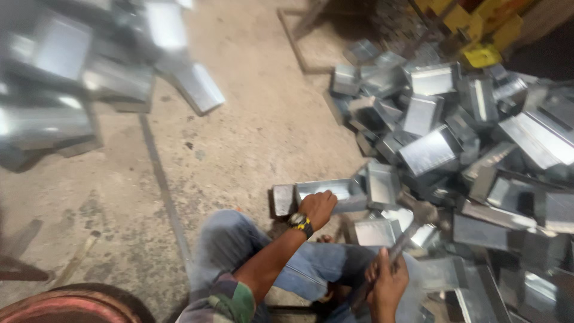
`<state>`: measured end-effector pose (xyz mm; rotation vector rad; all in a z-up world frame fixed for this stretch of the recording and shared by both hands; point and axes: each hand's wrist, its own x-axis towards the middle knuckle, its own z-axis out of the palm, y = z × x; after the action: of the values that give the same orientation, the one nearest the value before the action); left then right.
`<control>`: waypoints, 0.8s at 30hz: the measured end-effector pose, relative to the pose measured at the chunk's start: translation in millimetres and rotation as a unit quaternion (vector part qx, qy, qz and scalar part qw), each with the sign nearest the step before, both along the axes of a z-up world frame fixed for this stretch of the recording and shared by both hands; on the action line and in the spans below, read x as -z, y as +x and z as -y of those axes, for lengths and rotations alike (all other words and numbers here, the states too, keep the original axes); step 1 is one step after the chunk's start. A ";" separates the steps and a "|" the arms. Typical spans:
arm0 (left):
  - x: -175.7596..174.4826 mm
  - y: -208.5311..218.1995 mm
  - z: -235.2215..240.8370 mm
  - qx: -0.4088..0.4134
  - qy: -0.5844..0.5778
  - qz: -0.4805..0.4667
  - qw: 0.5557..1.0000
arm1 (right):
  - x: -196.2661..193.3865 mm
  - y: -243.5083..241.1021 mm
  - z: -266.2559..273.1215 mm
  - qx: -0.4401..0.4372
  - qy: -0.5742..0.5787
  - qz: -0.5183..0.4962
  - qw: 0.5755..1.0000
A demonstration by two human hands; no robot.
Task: The person hammers the edges and seams of small metal boxes by hand while sitting on the floor, handling each box individually and setting them aside.
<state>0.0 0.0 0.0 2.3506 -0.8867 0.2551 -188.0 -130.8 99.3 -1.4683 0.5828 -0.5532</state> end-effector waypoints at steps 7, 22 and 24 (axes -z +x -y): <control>65.8 -1.1 -19.3 -0.060 0.026 0.083 0.994 | 43.6 64.2 -10.4 -0.059 0.053 -0.115 0.990; 37.1 31.7 -31.2 -0.224 -0.004 -0.019 0.974 | 132.3 44.7 35.3 -0.113 0.020 -0.074 0.991; 35.6 35.5 -37.9 -0.226 0.068 -0.036 0.971 | 123.7 34.9 35.2 -0.124 0.010 -0.080 0.989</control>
<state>35.5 37.9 -35.6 2.6510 -0.3310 0.2973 -153.1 -166.0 -24.4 -1.5483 0.5183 -0.2370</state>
